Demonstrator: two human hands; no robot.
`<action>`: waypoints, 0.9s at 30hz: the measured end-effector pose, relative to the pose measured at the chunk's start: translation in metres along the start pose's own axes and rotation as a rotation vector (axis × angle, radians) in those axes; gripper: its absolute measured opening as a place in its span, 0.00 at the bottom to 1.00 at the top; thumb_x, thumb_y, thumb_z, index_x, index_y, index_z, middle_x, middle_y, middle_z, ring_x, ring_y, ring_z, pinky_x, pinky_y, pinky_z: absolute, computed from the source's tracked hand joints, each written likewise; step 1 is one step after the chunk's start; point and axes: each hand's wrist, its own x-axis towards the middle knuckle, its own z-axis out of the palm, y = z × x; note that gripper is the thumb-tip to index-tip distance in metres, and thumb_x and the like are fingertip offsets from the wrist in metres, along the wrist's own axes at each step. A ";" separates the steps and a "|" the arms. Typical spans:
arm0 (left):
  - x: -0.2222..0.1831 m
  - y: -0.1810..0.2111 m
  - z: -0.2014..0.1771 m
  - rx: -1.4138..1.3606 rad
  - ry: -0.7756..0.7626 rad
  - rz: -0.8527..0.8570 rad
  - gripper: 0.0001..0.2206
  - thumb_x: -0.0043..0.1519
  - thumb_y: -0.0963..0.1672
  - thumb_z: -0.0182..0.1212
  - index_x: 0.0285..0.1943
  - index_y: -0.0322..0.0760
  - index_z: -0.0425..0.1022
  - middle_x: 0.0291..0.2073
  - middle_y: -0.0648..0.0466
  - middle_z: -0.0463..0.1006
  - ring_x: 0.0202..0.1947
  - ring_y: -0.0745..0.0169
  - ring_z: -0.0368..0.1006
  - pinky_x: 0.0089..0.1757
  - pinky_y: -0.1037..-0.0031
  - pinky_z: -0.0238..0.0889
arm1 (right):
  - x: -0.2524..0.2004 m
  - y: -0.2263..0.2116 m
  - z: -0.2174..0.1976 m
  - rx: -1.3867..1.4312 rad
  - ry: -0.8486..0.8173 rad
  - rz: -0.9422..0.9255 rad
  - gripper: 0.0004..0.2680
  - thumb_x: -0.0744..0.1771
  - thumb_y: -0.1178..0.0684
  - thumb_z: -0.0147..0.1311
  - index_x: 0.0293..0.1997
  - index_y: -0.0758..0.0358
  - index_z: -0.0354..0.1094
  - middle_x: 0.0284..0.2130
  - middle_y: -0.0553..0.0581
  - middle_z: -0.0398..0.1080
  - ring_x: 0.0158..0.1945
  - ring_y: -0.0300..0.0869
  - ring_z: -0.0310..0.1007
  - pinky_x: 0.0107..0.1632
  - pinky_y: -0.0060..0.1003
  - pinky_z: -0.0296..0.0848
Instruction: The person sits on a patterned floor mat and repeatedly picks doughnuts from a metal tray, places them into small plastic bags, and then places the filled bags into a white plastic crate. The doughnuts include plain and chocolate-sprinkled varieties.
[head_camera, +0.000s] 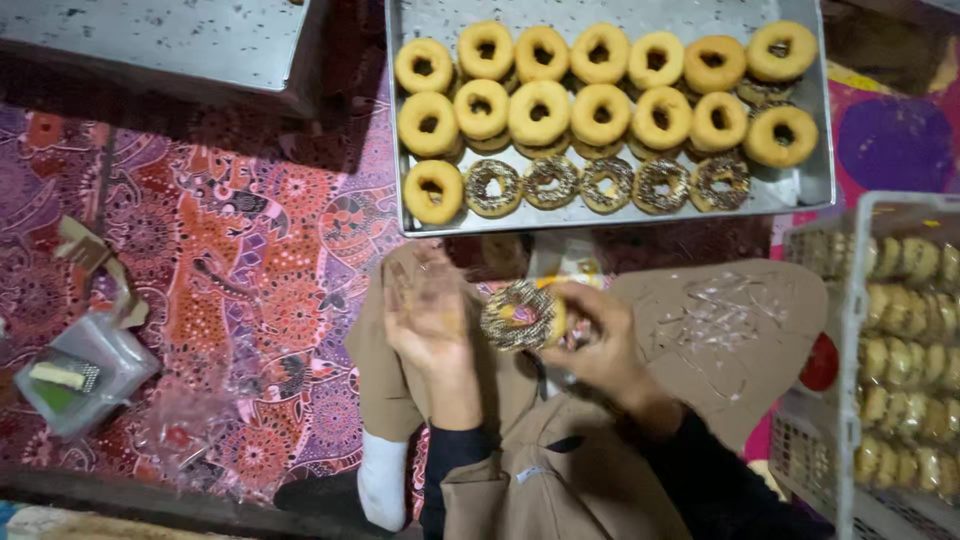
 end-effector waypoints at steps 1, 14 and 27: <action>-0.013 -0.019 -0.004 0.074 -0.109 -0.031 0.19 0.70 0.45 0.57 0.69 0.36 0.63 0.67 0.39 0.64 0.69 0.41 0.62 0.67 0.51 0.62 | -0.016 -0.006 0.001 -0.093 0.031 0.046 0.22 0.57 0.56 0.70 0.56 0.66 0.71 0.44 0.60 0.75 0.48 0.42 0.77 0.53 0.35 0.76; -0.101 -0.072 -0.022 0.997 -0.036 0.187 0.28 0.67 0.43 0.59 0.77 0.44 0.55 0.69 0.50 0.68 0.52 0.47 0.65 0.46 0.60 0.57 | -0.004 -0.065 -0.047 -0.081 -0.219 -0.070 0.09 0.64 0.61 0.65 0.47 0.64 0.75 0.40 0.60 0.78 0.45 0.47 0.80 0.50 0.38 0.76; -0.178 -0.068 0.120 1.993 -1.533 0.784 0.14 0.56 0.39 0.74 0.47 0.27 0.75 0.40 0.44 0.79 0.38 0.47 0.78 0.41 0.66 0.73 | -0.028 -0.104 -0.124 -0.051 -0.271 -0.270 0.08 0.65 0.53 0.64 0.46 0.61 0.80 0.33 0.50 0.73 0.35 0.40 0.67 0.41 0.37 0.67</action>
